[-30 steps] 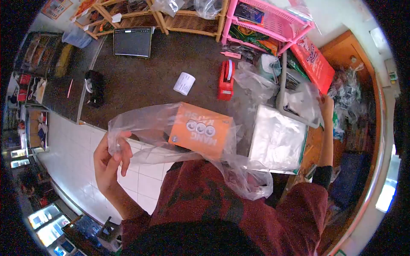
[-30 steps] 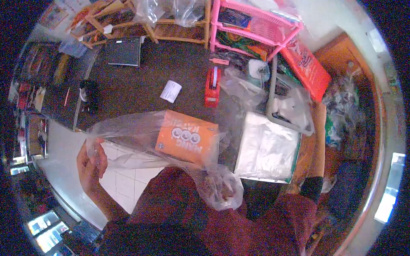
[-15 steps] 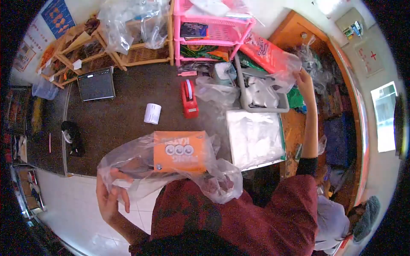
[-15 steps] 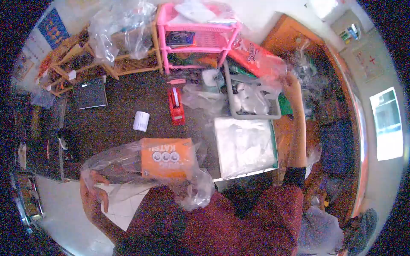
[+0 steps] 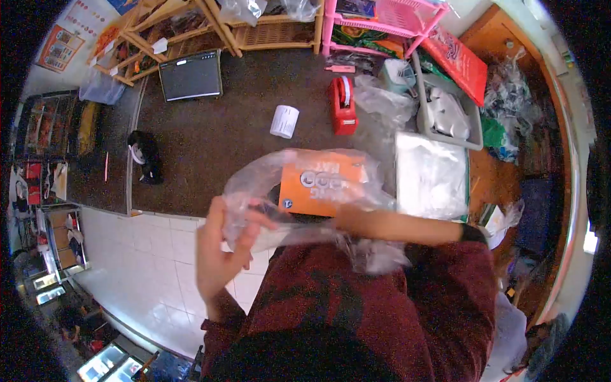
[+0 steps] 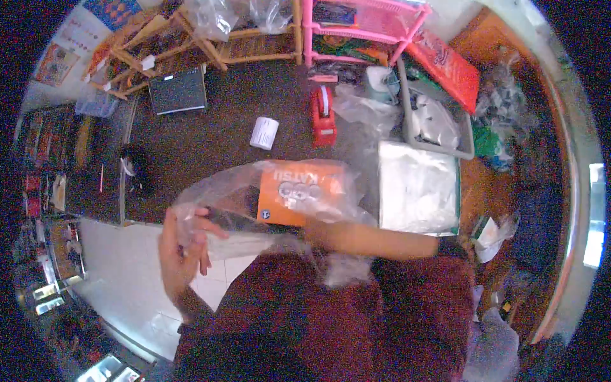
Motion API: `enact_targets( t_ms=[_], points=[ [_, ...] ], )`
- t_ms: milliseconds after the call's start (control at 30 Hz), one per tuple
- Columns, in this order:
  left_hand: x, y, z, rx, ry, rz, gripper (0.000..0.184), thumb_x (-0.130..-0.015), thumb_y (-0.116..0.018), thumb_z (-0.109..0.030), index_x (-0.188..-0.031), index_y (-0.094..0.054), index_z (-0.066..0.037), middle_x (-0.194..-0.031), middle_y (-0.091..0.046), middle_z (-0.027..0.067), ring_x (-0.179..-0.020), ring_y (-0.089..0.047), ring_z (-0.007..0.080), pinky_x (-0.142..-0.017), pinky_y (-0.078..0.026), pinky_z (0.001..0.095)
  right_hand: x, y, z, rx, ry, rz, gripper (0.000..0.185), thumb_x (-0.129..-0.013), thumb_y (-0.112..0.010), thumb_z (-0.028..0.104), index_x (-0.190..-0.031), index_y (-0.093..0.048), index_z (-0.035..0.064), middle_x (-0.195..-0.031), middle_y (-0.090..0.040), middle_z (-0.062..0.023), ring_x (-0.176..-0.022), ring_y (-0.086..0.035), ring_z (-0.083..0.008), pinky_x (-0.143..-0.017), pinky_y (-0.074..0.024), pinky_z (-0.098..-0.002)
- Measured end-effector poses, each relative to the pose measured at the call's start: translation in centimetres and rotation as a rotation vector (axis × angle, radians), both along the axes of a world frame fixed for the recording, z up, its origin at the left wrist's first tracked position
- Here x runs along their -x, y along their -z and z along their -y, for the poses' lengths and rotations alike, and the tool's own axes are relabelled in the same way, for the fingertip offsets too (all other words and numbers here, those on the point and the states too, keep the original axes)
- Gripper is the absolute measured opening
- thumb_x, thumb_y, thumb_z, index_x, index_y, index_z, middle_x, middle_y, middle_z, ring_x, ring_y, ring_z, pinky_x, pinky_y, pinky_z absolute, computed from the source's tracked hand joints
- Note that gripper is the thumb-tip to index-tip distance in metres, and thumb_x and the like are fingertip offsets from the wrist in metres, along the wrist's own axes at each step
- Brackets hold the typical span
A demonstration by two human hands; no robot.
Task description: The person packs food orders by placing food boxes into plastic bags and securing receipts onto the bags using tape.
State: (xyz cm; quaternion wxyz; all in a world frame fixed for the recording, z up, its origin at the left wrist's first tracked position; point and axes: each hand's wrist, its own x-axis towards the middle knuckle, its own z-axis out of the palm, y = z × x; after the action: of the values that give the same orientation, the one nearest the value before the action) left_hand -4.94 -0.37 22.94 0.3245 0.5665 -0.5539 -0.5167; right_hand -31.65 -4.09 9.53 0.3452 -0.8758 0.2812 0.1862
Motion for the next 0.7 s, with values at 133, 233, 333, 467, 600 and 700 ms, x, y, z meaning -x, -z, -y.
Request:
enact_targets(
  t_ms=[133,233,333,467,600,700],
  points=[
    [-2.2,-3.3,0.6,0.616,-0.06,0.784,0.051,-0.066,-0.067,0.001,-0.108,-0.039,-0.002,-0.08,-0.059,0.0088,-0.061,-0.057,0.0125,-0.052,-0.047,0.0215,4.9,-19.5,3.0,0.075,0.364,-0.471,0.046,-0.076,-0.054,0.044,-0.067,-0.061,-0.0006,-0.071,-0.059,-0.017,-0.077,-0.056,-0.0353,-0.071,-0.0442,-0.0407],
    [-2.7,-3.0,0.1,0.495,-0.177,0.334,0.078,-0.051,-0.08,-0.004,-0.114,-0.035,-0.007,-0.093,-0.057,0.014,-0.076,-0.058,0.0197,-0.067,-0.049,0.0321,8.2,-24.3,2.4,0.287,0.325,-0.024,0.041,-0.073,-0.058,0.04,-0.067,-0.061,-0.0005,-0.066,-0.058,-0.0122,-0.072,-0.057,-0.0333,-0.077,-0.0424,-0.0409],
    [-3.4,-1.1,2.7,0.769,0.271,0.048,0.098,-0.04,-0.086,-0.011,-0.119,-0.029,-0.01,-0.106,-0.05,0.0175,-0.096,-0.053,0.0272,-0.081,-0.044,0.0437,11.7,-23.2,0.3,0.417,0.367,0.566,0.023,-0.068,-0.064,0.022,-0.075,-0.06,0.0002,-0.084,-0.06,-0.0127,-0.087,-0.055,-0.0261,-0.082,-0.0398,-0.0335],
    [-3.7,5.6,2.6,0.35,0.176,0.619,0.118,-0.041,-0.081,-0.042,-0.132,-0.013,-0.009,-0.131,-0.027,0.0221,-0.125,-0.021,0.0333,-0.1,-0.017,0.0505,15.7,-9.7,-3.0,0.531,1.11,0.292,0.048,-0.073,-0.057,0.018,-0.117,-0.043,0.0024,-0.122,-0.042,-0.0163,-0.109,-0.042,-0.0267,-0.096,-0.0302,-0.0412],
    [1.2,18.2,5.9,0.098,0.158,0.172,0.105,-0.045,-0.077,-0.04,-0.127,-0.02,-0.008,-0.129,-0.03,0.0204,-0.123,-0.023,0.0324,-0.1,-0.018,0.0497,8.8,7.2,-2.9,0.044,1.296,0.554,0.048,-0.078,-0.054,0.019,-0.121,-0.039,0.0029,-0.125,-0.04,-0.0148,-0.11,-0.042,-0.0261,-0.095,-0.0317,-0.0381],
    [4.3,27.3,8.2,-0.033,0.271,0.185,0.096,-0.048,-0.075,-0.039,-0.124,-0.024,-0.008,-0.127,-0.032,0.0191,-0.122,-0.025,0.0317,-0.099,-0.019,0.0491,2.0,12.9,-1.2,-0.268,1.35,0.886,0.047,-0.082,-0.052,0.02,-0.124,-0.037,0.0032,-0.128,-0.038,-0.0137,-0.111,-0.042,-0.0257,-0.095,-0.0329,-0.0357]
  ],
)
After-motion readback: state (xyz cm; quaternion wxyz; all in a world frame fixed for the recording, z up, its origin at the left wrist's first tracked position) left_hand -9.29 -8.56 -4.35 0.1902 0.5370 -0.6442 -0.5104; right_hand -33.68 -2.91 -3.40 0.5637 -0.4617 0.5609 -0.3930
